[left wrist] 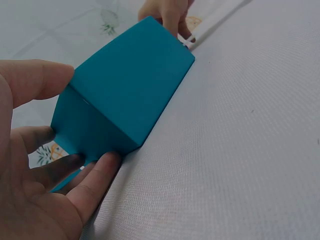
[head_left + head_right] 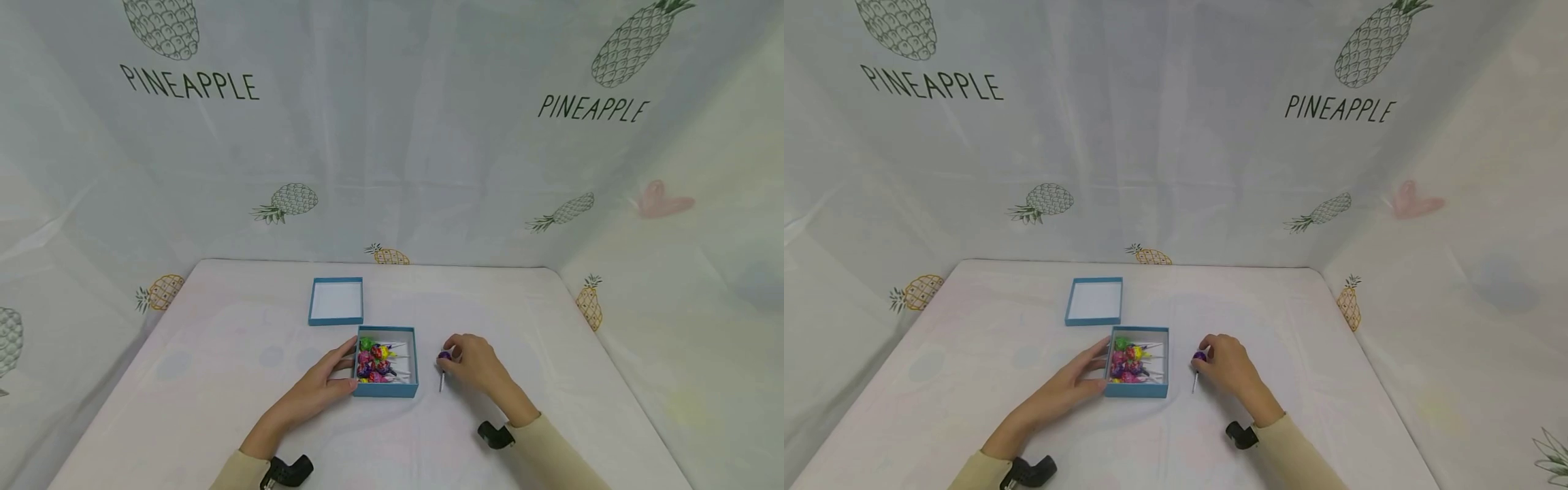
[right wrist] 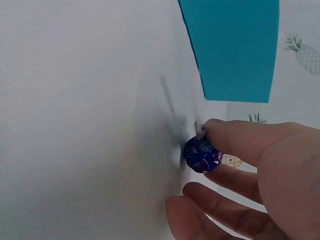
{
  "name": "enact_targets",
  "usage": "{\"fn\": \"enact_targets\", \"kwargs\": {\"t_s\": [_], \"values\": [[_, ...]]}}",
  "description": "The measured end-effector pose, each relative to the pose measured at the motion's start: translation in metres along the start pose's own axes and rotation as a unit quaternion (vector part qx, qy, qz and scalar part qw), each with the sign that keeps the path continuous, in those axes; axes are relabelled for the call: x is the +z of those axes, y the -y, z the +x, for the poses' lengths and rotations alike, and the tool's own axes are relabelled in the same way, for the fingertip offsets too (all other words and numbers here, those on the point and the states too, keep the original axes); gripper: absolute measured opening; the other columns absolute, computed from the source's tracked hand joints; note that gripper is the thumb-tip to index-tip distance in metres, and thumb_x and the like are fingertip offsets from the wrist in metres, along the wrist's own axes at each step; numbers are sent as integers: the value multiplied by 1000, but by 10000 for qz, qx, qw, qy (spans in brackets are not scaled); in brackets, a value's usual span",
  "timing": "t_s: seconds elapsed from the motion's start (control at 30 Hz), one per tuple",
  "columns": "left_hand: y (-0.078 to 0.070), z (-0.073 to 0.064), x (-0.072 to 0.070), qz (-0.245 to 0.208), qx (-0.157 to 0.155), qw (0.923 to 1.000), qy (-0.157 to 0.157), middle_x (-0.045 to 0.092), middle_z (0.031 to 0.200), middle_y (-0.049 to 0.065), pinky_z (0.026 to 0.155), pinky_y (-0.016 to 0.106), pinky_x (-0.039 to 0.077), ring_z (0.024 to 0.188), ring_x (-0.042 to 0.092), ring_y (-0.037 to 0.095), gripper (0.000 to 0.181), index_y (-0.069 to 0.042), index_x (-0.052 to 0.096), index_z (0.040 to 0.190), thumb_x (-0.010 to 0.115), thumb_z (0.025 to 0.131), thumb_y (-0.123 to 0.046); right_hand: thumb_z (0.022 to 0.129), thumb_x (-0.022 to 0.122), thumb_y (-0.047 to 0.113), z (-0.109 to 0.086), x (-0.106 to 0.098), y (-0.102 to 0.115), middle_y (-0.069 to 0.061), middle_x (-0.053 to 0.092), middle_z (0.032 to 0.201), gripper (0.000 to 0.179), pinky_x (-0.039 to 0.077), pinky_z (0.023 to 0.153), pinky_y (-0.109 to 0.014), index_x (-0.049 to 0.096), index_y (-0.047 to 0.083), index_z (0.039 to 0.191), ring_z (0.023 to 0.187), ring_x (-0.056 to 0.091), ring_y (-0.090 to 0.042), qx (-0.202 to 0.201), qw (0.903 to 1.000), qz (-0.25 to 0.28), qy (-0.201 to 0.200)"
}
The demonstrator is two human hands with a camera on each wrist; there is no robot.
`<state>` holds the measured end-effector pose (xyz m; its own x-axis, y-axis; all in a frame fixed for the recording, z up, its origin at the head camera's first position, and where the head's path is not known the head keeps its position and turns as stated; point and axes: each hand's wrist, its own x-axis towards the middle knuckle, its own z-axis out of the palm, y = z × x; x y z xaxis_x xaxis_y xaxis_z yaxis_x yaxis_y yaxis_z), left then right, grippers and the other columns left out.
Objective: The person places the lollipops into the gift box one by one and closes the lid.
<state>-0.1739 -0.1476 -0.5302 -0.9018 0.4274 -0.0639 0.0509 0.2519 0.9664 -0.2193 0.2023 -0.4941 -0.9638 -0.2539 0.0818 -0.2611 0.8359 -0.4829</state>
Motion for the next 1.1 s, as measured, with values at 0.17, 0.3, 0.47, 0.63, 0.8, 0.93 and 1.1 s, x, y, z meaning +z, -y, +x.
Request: {"fn": "enact_targets", "kwargs": {"t_s": [0.17, 0.3, 0.47, 0.63, 0.8, 0.93, 1.1], "values": [[0, 0, -1, -89, -2, 10000, 28, 33, 170, 14, 106, 23, 48, 153, 40, 38, 80, -30, 23, 171, 68, 105, -28, 87, 88, 13, -1, -3, -1, -2, 70, 84, 20, 53, 66, -32, 77, 9, 102, 75, 60, -12, -48, 9999, 13, 119], [0, 0, -1, -91, 7, 10000, 20, 33, 170, 14, 103, 18, 47, 153, 40, 37, 80, -29, 22, 171, 68, 106, -27, 87, 88, 10, -2, -5, -1, 0, 71, 83, 19, 55, 66, -31, 77, 8, 102, 74, 62, -10, -129, 9997, 52, 209], [0, 0, 0, -48, -36, 10000, -19, 35, 169, 13, 107, 25, 48, 152, 41, 36, 80, -31, 23, 171, 68, 105, -27, 86, 87, 6, -1, -4, -2, 2, 70, 82, 17, 56, 67, -29, 78, 9, 101, 72, 61, -8, -251, 9992, 96, 290], [0, 0, 0, -32, -21, 10000, -10, 35, 169, 14, 110, 34, 50, 152, 41, 37, 80, -29, 23, 171, 68, 105, -28, 87, 86, 3, 0, -6, -1, 3, 70, 83, 17, 57, 70, -30, 78, 8, 102, 73, 62, -8, -361, 9986, 104, 376], [0, 0, 0, -91, -45, 9999, 21, 33, 170, 13, 107, 25, 48, 153, 40, 36, 79, -31, 23, 171, 68, 106, -28, 88, 84, 2, 2, -10, 2, 2, 71, 89, 19, 56, 71, -29, 79, 9, 105, 76, 60, -9, -459, 9982, 56, 371], [1, 1, 0, -64, -43, 10000, 14, 34, 170, 13, 108, 27, 48, 153, 40, 36, 79, -31, 23, 171, 68, 106, -28, 89, 84, 2, 6, -16, 7, 1, 72, 90, 19, 55, 69, -26, 79, 8, 107, 74, 59, -7, -709, 9969, 0, 340], [1, 0, 0, -23, -81, 10000, -30, 34, 170, 13, 112, 37, 48, 153, 41, 36, 79, -32, 23, 171, 68, 105, -29, 90, 85, 6, 11, -27, 22, 3, 73, 92, 19, 53, 68, -23, 79, 9, 108, 75, 60, -7, -1207, 9919, -39, 391]]}}
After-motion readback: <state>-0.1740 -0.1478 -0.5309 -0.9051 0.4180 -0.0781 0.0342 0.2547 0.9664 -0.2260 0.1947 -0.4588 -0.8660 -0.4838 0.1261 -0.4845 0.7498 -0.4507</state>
